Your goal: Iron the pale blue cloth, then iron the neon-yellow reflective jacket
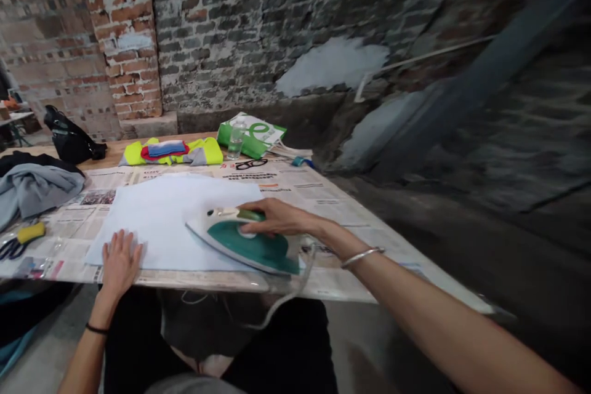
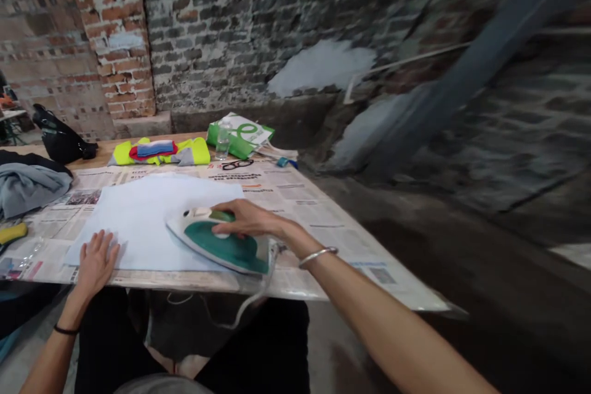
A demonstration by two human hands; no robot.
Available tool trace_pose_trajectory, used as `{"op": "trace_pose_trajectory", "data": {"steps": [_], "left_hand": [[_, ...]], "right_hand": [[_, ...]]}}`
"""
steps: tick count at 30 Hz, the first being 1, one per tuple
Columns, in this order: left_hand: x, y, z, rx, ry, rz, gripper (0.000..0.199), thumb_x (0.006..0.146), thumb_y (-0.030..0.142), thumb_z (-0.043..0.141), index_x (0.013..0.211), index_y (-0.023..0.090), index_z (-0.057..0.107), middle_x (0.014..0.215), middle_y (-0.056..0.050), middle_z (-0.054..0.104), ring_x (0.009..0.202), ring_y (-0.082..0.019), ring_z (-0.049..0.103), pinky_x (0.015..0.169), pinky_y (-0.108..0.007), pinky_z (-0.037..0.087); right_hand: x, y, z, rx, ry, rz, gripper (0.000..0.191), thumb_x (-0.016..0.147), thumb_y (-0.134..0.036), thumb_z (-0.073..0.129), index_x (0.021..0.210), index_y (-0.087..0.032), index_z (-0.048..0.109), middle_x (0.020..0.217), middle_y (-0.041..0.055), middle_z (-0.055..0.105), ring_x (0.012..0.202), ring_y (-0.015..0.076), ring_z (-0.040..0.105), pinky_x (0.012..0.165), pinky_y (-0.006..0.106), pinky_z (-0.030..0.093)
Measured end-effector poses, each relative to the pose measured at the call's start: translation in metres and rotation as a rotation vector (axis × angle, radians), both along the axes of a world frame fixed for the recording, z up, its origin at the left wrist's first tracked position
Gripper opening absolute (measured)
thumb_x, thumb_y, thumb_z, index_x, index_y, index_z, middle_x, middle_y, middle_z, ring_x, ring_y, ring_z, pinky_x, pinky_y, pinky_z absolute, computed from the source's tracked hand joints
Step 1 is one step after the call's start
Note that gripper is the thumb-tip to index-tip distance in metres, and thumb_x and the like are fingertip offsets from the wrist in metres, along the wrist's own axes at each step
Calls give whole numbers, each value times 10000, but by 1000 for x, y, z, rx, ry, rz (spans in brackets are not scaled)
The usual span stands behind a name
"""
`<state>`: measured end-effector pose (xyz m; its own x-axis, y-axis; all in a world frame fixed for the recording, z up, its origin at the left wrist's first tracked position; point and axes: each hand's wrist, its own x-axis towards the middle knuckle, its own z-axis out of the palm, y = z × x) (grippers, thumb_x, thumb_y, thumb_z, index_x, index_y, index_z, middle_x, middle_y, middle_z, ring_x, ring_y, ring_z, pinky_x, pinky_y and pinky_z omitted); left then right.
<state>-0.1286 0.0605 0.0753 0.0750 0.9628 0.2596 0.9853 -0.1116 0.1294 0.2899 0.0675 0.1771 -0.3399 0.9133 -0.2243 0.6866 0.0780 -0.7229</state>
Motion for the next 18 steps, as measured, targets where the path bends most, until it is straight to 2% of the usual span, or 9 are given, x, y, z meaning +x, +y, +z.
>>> {"op": "trace_pose_trajectory", "data": {"steps": [2,4,7,9,14,18], "left_hand": [[-13,3,3,-35,13,122,517,1008,394,422,1441,132,530,1579,-184,416,1496,-356,337,1200,-612,266],[-26,6,4,-49,-5,184,528,1013,401,401,1449,128,521,1588,-185,403,1497,-364,330,1196,-623,260],[-47,7,1,-53,-30,186,518,1025,399,354,1436,143,538,1579,-165,426,1490,-358,346,1185,-625,282],[-57,7,-3,-58,-31,164,504,1028,371,337,1434,153,540,1564,-147,454,1484,-330,366,1182,-599,309],[-69,4,-18,-33,-22,112,502,1003,334,397,1464,166,506,1581,-135,428,1495,-295,354,1199,-557,307],[-73,7,-25,-16,-5,90,498,999,330,408,1457,167,516,1569,-139,446,1483,-285,379,1197,-531,321]], "right_hand": [[-14,4,2,-78,1,74,669,750,-610,749,1277,-204,679,870,-1,707,600,136,568,527,220,429],[-25,10,6,-52,-63,101,630,728,-517,795,1279,-226,699,976,13,735,730,173,626,606,220,467],[-36,14,13,71,-184,129,516,709,-326,799,1216,-246,747,1044,20,755,920,237,666,764,237,492],[-42,13,16,98,-186,162,509,731,-276,747,1239,-257,739,1093,17,753,990,255,668,841,256,487],[-64,10,18,103,-131,241,574,766,-352,696,1330,-248,686,1209,35,723,1083,288,652,925,305,480],[-98,18,22,171,-180,312,590,793,-370,686,1368,-241,656,1227,55,715,1110,299,645,938,329,473]]}}
